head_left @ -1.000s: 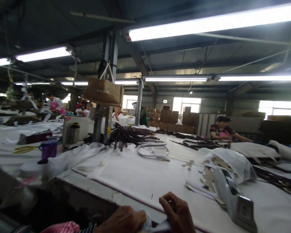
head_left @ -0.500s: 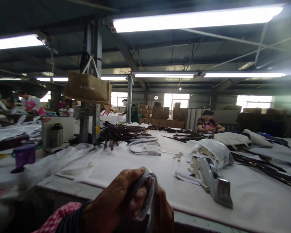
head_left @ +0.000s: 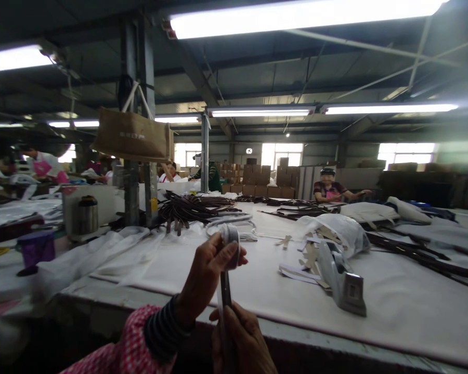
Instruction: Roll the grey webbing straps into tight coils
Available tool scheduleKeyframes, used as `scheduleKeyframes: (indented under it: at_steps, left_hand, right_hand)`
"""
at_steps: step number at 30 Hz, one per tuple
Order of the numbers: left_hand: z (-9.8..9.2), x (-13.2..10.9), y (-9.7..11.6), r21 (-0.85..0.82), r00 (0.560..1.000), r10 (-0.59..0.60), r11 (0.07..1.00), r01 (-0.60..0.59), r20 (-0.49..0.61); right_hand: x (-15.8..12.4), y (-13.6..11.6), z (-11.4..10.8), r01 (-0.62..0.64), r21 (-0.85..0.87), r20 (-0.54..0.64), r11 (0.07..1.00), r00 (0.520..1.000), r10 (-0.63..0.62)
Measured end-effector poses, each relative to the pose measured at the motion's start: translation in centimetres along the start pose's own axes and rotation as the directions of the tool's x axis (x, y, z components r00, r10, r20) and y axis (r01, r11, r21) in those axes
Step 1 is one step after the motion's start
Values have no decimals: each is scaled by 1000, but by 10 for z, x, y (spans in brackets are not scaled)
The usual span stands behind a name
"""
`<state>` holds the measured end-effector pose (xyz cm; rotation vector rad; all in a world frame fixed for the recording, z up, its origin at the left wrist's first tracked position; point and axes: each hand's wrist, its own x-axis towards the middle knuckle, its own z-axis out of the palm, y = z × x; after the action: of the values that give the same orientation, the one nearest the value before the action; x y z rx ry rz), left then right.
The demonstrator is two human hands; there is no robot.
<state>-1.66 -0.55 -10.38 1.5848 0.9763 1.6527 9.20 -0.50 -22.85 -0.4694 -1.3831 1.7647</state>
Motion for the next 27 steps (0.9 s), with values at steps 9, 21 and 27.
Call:
scheduleKeyframes:
  at_steps: [9,21,27]
  left_hand:
    - [-30,-32,-47,613,731,-24,564,-553,682]
    - [-18,-50,-25,744,730,-249,450,-495,636]
    - [-32,-42,-20,580,614,-444,814,-27,652]
  right_hand:
    - [-34,-48,-52,-63,-363,-40,930,998,53]
    - [-57,-84,-77,188,-825,97,534,976,-194]
    - [-54,-83,-75,366,-890,301,272,920,-252]
